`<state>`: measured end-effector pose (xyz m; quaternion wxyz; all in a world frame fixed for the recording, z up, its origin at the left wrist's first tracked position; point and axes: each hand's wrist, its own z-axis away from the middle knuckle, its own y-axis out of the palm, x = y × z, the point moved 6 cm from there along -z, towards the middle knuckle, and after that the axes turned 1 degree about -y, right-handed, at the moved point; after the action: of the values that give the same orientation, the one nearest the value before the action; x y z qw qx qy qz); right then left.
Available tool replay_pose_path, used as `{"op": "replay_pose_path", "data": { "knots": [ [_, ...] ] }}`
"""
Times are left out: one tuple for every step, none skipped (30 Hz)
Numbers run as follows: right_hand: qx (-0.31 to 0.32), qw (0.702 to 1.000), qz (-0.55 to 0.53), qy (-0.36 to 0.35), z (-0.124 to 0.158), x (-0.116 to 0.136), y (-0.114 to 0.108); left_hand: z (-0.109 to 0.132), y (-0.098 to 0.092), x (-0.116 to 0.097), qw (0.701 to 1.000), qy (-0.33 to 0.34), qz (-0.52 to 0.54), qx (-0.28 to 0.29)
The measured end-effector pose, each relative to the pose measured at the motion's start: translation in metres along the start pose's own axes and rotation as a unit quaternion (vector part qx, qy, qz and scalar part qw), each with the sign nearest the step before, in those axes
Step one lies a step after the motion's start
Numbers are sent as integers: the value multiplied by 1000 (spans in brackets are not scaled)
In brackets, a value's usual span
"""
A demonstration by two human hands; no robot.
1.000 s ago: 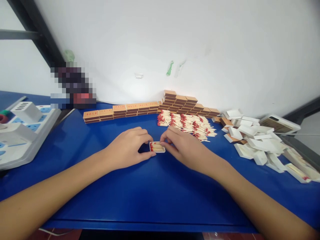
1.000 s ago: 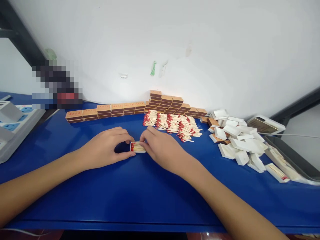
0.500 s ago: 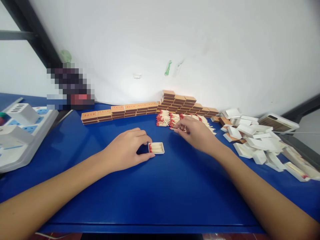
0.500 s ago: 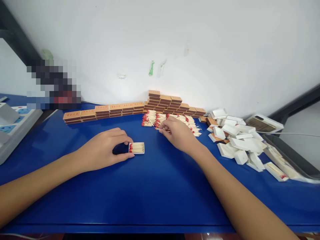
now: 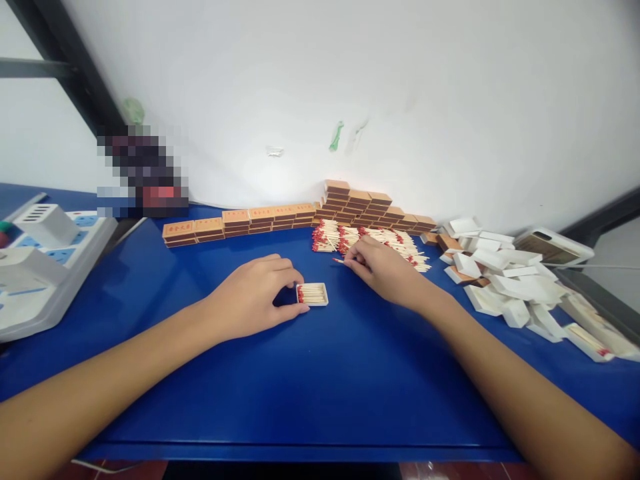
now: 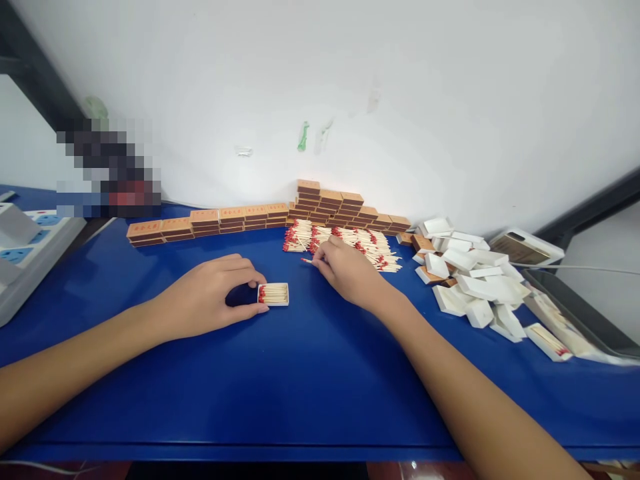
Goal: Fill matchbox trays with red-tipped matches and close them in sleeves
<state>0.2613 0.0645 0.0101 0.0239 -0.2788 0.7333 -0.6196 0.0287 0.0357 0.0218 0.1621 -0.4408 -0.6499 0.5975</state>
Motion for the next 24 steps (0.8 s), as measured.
{"op": "replay_pose_path", "data": {
  "knots": [
    [3, 1000, -16, -7, 2, 9, -2, 0, 0, 0, 1000, 0, 0, 0],
    [6, 999, -34, -16, 5, 19, -4, 0, 0, 0, 1000, -1, 1, 0],
    [11, 998, -49, -24, 8, 31, -5, 0, 0, 0, 1000, -1, 4, 0],
    [18, 998, -58, -35, 11, 43, -6, 0, 0, 0, 1000, -1, 6, -1],
    [30, 997, -58, -47, 14, 55, -6, 0, 0, 0, 1000, -1, 9, -2],
    [37, 996, -52, -59, 16, 66, -5, 0, -1, -1, 1000, 0, 10, -3],
    [43, 996, -42, -67, 18, 75, -3, 0, -1, -1, 1000, 1, 10, -5],
    [47, 996, -30, -73, 19, 82, 0, 0, -1, -1, 1000, 2, 8, -6],
    [50, 996, -17, -75, 20, 86, 3, 0, -1, -1, 1000, 4, 5, -7],
    [54, 996, -5, -75, 20, 88, 7, 0, 0, -1, 1000, 5, 3, -9],
    [57, 996, 3, -74, 20, 89, 10, 0, 0, -1, 1000, 5, 3, -9],
    [58, 996, 5, -72, 19, 88, 13, 0, 0, -1, 1000, 4, 3, -9],
    [56, 996, 2, -71, 19, 87, 14, -1, 0, 0, 1000, 4, 3, -9],
    [51, 996, -8, -70, 18, 85, 14, -1, 0, 0, 1000, 4, 3, -9],
    [44, 996, -22, -68, 18, 83, 14, -1, 0, 0, 1000, 4, 2, -8],
    [40, 996, -36, -66, 17, 80, 13, 0, 0, 0, 1000, 6, 2, -7],
    [39, 996, -49, -63, 17, 78, 13, 0, 0, 0, 1000, 6, 1, -6],
    [41, 996, -59, -57, 16, 76, 13, 0, 0, 0, 1000, 5, 2, -5],
    [46, 995, -68, -51, 15, 73, 13, 0, 0, 0, 1000, 3, 2, -4],
    [52, 995, -76, -45, 15, 71, 14, 0, 0, 0, 1000, -1, 2, -3],
    [55, 994, -85, -40, 14, 69, 16, 0, 0, 0, 1000, -4, 3, -2],
    [55, 993, -95, -38, 13, 68, 17, 0, 0, 0, 1000, -5, 4, -1],
    [53, 992, -106, -38, 13, 68, 18, 0, 0, -1, 1000, -6, 5, 0],
    [53, 991, -116, -39, 12, 68, 19, 0, 0, -1, 1000, -6, 6, 1]
  ]
}}
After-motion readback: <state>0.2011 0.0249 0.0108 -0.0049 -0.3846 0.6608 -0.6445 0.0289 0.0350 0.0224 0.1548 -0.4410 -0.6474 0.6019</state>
